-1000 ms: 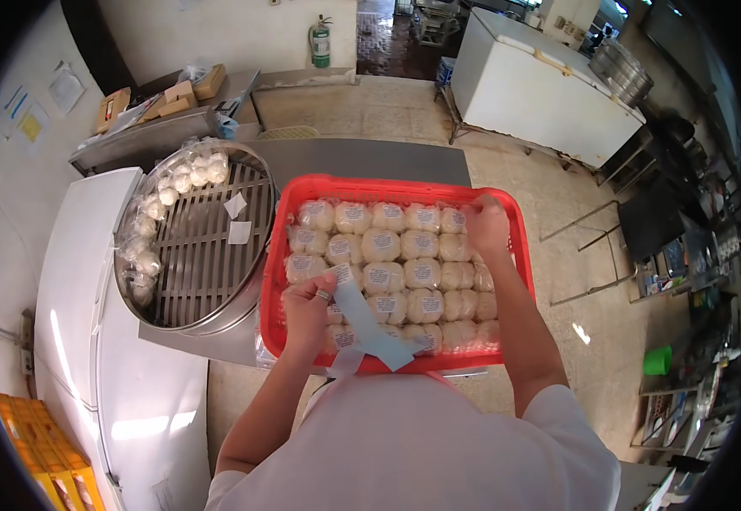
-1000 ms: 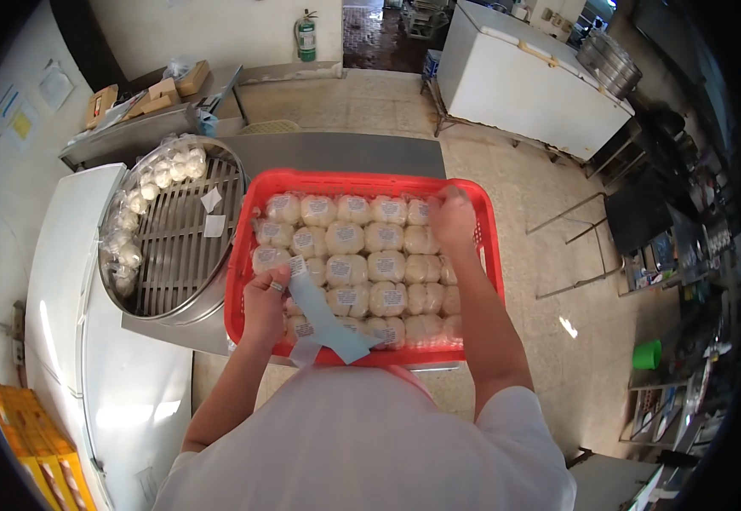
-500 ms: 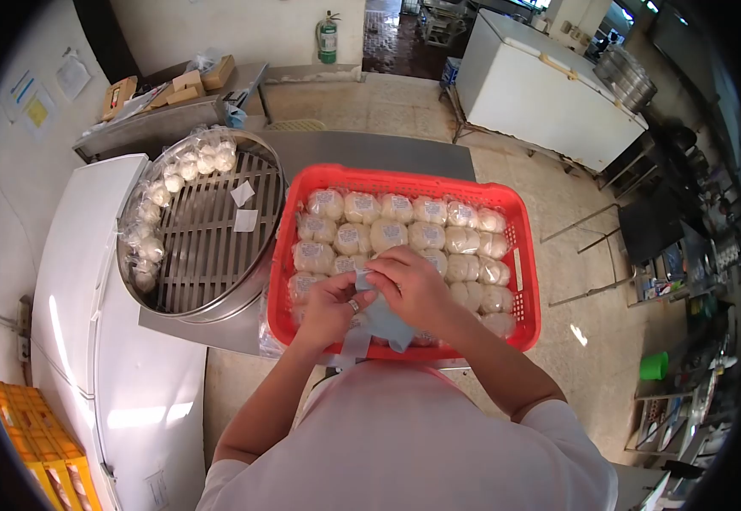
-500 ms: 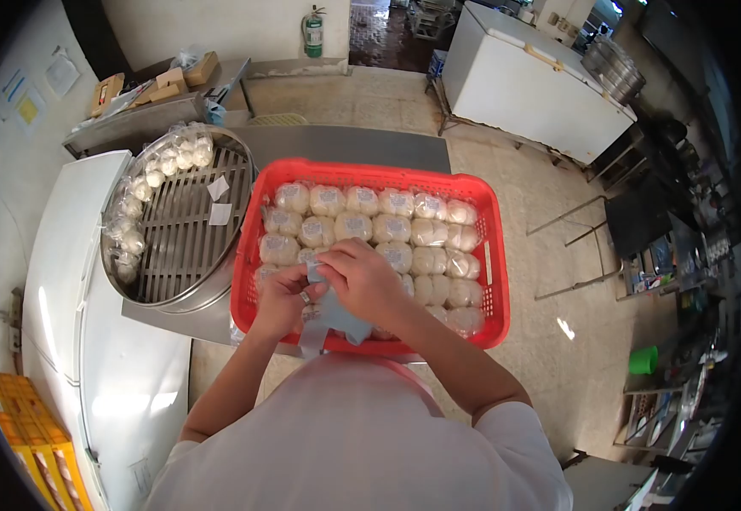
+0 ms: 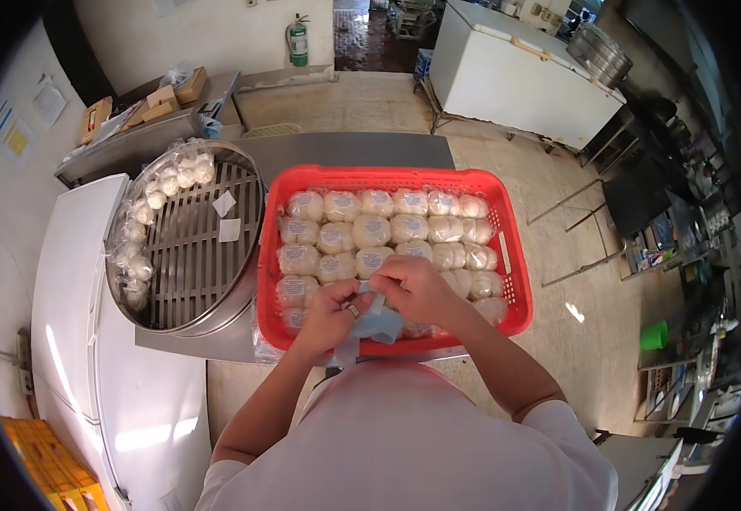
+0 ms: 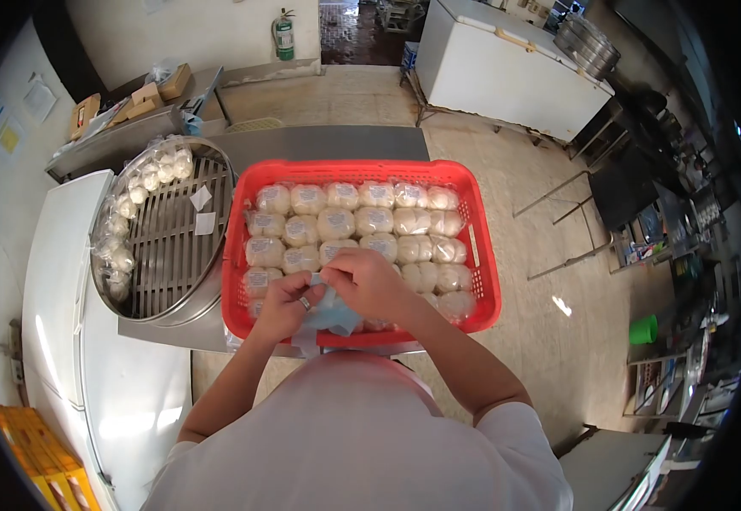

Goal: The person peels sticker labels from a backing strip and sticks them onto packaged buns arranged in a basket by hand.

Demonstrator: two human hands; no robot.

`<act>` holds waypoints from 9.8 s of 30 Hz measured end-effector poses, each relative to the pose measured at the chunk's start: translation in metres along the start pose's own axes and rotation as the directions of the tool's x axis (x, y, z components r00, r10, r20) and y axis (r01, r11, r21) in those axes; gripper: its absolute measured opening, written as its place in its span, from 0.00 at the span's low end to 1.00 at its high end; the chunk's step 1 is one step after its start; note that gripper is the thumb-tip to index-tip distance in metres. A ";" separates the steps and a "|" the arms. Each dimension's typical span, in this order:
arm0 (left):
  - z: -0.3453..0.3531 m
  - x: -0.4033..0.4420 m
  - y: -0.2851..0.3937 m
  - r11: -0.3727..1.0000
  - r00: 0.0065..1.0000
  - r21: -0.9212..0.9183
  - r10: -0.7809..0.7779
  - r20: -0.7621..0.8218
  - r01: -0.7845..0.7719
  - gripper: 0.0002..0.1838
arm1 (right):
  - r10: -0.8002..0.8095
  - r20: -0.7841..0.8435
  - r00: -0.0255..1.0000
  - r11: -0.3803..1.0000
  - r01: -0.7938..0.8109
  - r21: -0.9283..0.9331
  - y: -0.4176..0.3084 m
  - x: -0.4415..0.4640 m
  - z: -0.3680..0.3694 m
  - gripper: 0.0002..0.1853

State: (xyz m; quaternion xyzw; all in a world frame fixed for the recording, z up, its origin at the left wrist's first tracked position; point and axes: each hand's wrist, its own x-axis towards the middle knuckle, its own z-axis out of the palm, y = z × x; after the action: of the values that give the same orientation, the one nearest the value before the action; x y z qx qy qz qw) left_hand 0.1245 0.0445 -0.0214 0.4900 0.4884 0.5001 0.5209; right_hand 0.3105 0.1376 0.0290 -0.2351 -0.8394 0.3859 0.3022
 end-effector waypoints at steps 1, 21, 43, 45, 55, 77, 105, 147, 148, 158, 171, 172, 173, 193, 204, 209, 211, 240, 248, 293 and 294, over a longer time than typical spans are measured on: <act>0.000 -0.001 0.000 1.000 1.000 0.008 -0.015 0.014 0.014 0.03 | 0.062 -0.004 0.998 0.997 -0.062 0.039 -0.001 -0.001 0.000 0.06; 0.004 -0.003 0.015 0.981 0.984 -0.073 -0.178 0.003 0.178 0.07 | -0.088 -0.267 0.960 0.531 -0.182 -0.828 0.138 0.002 -0.109 0.06; -0.003 0.008 -0.020 0.983 0.970 -0.133 0.090 -0.228 -0.123 0.02 | 0.263 -0.190 0.946 0.923 -0.304 -0.236 0.023 -0.038 -0.036 0.19; -0.004 0.007 -0.008 0.960 0.941 -0.068 0.249 -0.230 -0.270 0.01 | 0.402 -0.119 0.908 0.913 -0.389 0.120 -0.032 -0.027 0.012 0.16; 0.005 -0.028 0.020 0.998 0.832 0.029 -0.064 0.551 0.057 0.07 | 0.470 -0.398 0.788 0.630 0.016 0.776 -0.083 -0.007 -0.007 0.07; 0.266 -0.128 0.036 0.921 0.771 -0.195 0.390 0.503 -0.338 0.31 | 0.434 -0.489 0.757 0.355 0.355 0.865 -0.196 -0.266 -0.070 0.11; 0.516 0.145 0.003 0.951 0.867 0.176 0.144 0.478 -0.255 0.07 | 0.441 -0.866 0.234 0.104 -0.972 -0.210 0.073 -0.553 -0.367 0.32; 0.477 0.859 -0.004 0.866 0.894 -0.498 -0.254 -0.370 0.040 0.14 | 0.426 0.096 0.900 0.770 -0.416 0.485 0.588 0.220 -0.685 0.15; 0.466 0.883 -0.005 0.856 0.880 -0.516 -0.257 -0.400 0.016 0.14 | 0.407 0.035 0.913 0.770 -0.363 0.525 0.592 0.238 -0.683 0.17; 0.304 1.066 0.018 0.495 0.849 -0.849 -0.353 -0.393 -0.187 0.16 | 0.433 0.681 0.591 0.490 -0.788 0.372 0.657 0.405 -0.712 0.16; 0.225 1.173 0.046 0.905 0.949 0.319 -0.215 -0.232 0.283 0.18 | -0.189 0.526 0.829 0.968 0.066 0.243 0.753 0.694 -0.771 0.04; 0.215 1.174 0.054 0.942 0.939 0.210 -0.199 -0.280 0.263 0.18 | -0.094 0.633 0.768 0.955 -0.111 0.276 0.771 0.716 -0.755 0.05; 0.208 1.173 0.062 0.968 0.927 0.098 -0.188 -0.324 0.231 0.17 | 0.000 0.738 0.675 0.917 -0.294 0.269 0.788 0.730 -0.734 0.05; -0.058 1.127 -0.037 0.885 0.129 -0.303 -0.275 -0.953 -0.353 0.13 | -0.385 0.707 0.594 0.896 0.055 0.441 0.753 0.878 -0.403 0.07; -0.200 1.066 -0.051 0.971 -0.280 -0.226 -0.239 -0.930 -0.077 0.13 | -0.527 0.786 0.323 0.847 0.267 0.459 0.666 0.962 -0.247 0.16; -0.270 1.053 -0.048 0.848 -0.408 -0.397 -0.243 -0.880 0.352 0.10 | -0.465 0.871 0.159 0.870 0.264 0.417 0.672 1.009 -0.156 0.12; -0.301 1.051 -0.053 0.881 -0.413 -0.420 -0.307 -0.858 0.217 0.09 | -0.557 0.818 0.144 0.802 0.351 0.484 0.675 1.032 -0.122 0.09; -0.617 0.954 -0.010 0.372 -0.335 0.107 -0.625 -0.705 -0.922 0.16 | -0.862 0.506 -0.035 0.466 0.341 0.816 0.527 1.212 0.136 0.08; -0.643 0.852 -0.011 0.183 -0.358 0.340 -0.735 -0.576 -0.922 0.13 | -0.765 0.588 -0.265 0.603 0.028 0.797 0.444 1.198 0.178 0.06; -0.598 0.746 -0.080 0.633 -0.542 -0.211 -0.759 -0.362 -0.745 0.13 | -0.249 0.968 0.007 0.804 0.558 0.203 0.366 1.081 0.439 0.17; -0.600 0.748 -0.081 0.643 -0.545 -0.225 -0.752 -0.371 -0.732 0.14 | -0.223 0.975 0.005 0.797 0.576 0.179 0.365 1.078 0.438 0.16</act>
State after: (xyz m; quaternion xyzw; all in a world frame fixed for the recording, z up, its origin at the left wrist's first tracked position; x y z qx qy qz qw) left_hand -0.4546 0.8037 -0.1423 -0.5612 0.3655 0.7364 -0.0960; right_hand -0.6937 0.8089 -0.1355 0.2847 -0.8989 0.2181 -0.2517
